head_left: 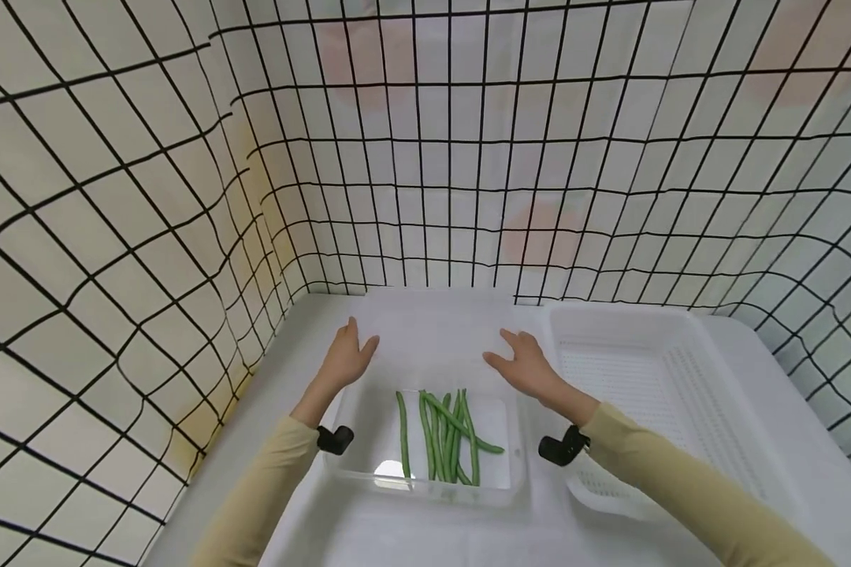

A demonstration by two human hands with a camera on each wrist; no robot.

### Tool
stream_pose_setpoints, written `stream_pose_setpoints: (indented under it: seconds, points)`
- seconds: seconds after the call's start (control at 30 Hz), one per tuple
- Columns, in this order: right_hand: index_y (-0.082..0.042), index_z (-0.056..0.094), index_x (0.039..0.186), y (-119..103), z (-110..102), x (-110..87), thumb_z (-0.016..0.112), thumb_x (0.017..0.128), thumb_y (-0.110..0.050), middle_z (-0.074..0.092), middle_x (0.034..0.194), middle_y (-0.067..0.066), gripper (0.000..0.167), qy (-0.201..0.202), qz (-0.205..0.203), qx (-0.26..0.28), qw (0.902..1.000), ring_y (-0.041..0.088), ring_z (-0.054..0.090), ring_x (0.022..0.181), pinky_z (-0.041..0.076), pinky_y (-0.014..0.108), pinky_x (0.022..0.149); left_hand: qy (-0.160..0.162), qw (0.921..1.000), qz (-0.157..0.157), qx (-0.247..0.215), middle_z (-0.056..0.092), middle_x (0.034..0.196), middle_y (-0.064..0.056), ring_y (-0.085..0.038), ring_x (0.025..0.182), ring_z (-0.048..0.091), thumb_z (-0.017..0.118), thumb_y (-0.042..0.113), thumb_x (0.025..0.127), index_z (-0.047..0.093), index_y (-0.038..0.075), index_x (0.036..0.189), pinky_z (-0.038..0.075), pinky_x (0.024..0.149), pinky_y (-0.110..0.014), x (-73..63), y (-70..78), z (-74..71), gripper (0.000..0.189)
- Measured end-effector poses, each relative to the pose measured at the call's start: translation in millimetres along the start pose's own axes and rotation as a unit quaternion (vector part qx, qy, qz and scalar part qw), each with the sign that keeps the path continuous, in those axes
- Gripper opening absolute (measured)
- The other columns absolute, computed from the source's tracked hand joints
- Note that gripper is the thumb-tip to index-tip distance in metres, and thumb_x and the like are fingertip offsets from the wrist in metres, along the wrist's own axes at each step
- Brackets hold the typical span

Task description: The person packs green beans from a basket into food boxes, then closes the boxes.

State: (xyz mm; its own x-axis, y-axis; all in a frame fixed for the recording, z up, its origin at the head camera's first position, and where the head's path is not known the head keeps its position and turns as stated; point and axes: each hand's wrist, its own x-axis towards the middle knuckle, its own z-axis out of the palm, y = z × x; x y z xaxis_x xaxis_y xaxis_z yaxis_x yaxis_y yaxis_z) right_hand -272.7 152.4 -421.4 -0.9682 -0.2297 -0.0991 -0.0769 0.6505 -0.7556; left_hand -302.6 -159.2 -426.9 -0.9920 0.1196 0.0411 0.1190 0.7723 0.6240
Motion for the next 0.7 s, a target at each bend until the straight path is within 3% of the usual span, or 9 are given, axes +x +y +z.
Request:
stream_pose_setpoints:
  seconds: [0.17,0.37,0.47,0.57,0.7]
  points:
    - [0.000,0.022,0.149,-4.6,11.4,-54.8,0.051,0.097,-0.042,-0.003,0.148,0.036,0.073,-0.031,-0.009,0.021,0.9992,0.054,0.030,0.125,0.035,0.062,0.095,0.018,0.9997,0.009,-0.014,0.021,0.142,-0.041,-0.049,0.130,0.027,0.050,0.024,0.099,0.010,-0.019,0.142,0.027,0.104,-0.055,-59.2,0.6,-0.8,0.073]
    - [-0.004,0.027,0.149,-7.9,23.5,-106.4,0.056,0.094,-0.043,-0.003,0.150,0.033,0.073,-0.063,-0.012,0.029,0.9975,0.053,0.013,0.133,0.037,0.064,0.091,0.025,0.9995,-0.015,-0.015,0.023,0.143,-0.038,-0.048,0.130,0.028,0.054,0.023,0.098,0.012,-0.016,0.144,0.030,0.101,-0.057,-122.2,-2.1,7.0,0.074]
    - [-0.005,0.028,0.149,-6.8,29.1,-123.4,0.057,0.093,-0.044,-0.003,0.151,0.030,0.074,-0.068,-0.001,0.041,0.9969,0.051,0.010,0.135,0.034,0.065,0.092,0.021,0.9995,-0.020,-0.012,0.024,0.143,-0.037,-0.048,0.130,0.029,0.056,0.024,0.097,0.013,-0.015,0.145,0.031,0.100,-0.057,-139.2,-3.7,13.7,0.075]
    - [-0.005,0.027,0.149,-3.1,37.1,-135.1,0.058,0.092,-0.045,-0.004,0.151,0.030,0.077,-0.065,0.006,0.048,0.9967,0.051,0.011,0.135,0.033,0.066,0.093,0.014,0.9997,-0.017,-0.012,0.023,0.144,-0.036,-0.047,0.131,0.029,0.056,0.025,0.097,0.012,-0.013,0.146,0.030,0.101,-0.057,-147.4,-6.8,19.4,0.076]
    - [-0.007,0.024,0.151,3.2,48.8,-146.1,0.058,0.091,-0.049,-0.004,0.153,0.027,0.081,-0.073,0.026,0.042,0.9961,0.047,0.033,0.128,0.037,0.062,0.091,0.008,0.9998,-0.012,-0.010,0.021,0.146,-0.034,-0.046,0.132,0.026,0.057,0.026,0.097,0.012,-0.011,0.147,0.028,0.102,-0.057,-153.6,-11.7,25.1,0.077]
